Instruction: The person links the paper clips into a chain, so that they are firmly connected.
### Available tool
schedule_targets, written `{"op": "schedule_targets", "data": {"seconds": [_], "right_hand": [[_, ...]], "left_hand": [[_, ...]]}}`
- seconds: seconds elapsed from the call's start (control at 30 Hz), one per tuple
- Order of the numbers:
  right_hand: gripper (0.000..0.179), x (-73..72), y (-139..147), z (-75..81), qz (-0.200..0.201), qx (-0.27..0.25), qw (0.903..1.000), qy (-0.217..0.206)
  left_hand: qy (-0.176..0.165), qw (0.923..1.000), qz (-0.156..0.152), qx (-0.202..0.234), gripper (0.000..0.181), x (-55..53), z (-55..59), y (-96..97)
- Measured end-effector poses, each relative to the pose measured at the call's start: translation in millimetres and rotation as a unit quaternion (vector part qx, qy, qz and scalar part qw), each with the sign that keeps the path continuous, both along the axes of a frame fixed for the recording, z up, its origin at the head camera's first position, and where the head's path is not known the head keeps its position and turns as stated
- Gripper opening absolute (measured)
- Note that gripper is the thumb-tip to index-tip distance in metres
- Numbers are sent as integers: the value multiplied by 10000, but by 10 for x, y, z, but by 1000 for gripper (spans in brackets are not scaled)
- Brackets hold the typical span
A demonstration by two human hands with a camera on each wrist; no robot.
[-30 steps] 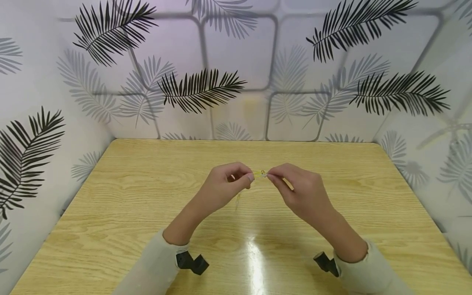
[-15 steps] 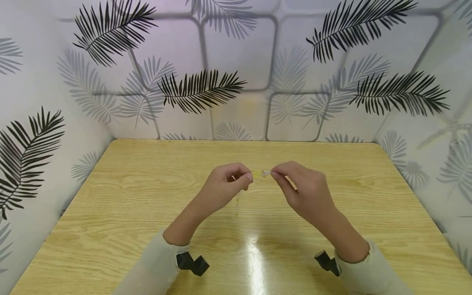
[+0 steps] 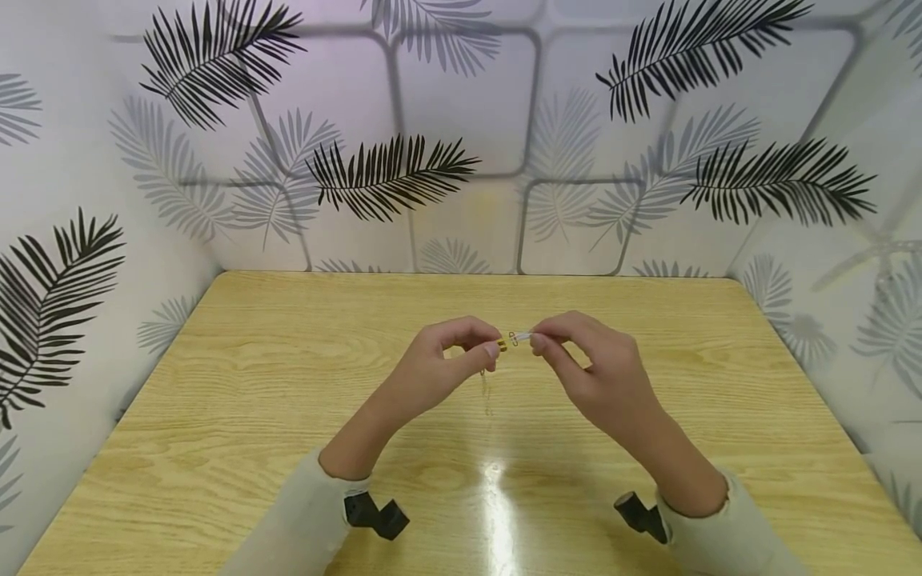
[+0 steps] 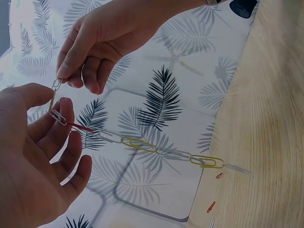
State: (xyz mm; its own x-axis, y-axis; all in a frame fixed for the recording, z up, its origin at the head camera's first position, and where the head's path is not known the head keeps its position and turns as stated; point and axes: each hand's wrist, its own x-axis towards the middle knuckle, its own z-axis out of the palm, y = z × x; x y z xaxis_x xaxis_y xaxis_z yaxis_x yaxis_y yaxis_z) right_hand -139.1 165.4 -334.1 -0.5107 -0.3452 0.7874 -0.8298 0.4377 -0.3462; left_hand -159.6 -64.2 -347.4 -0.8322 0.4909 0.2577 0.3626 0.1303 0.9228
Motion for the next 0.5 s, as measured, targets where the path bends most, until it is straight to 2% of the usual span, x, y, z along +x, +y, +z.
{"op": "schedule_targets", "data": {"seconds": [0.23,0.5], "right_hand": [[7,22,-37,-8,175,-14,9998,-92],[7,38,-63,-32,131,68,9995,-279]], "left_hand": [[80,9999,-32,71,19,20,10,11],[286,9995,-85,133,13,32,22,17]]}}
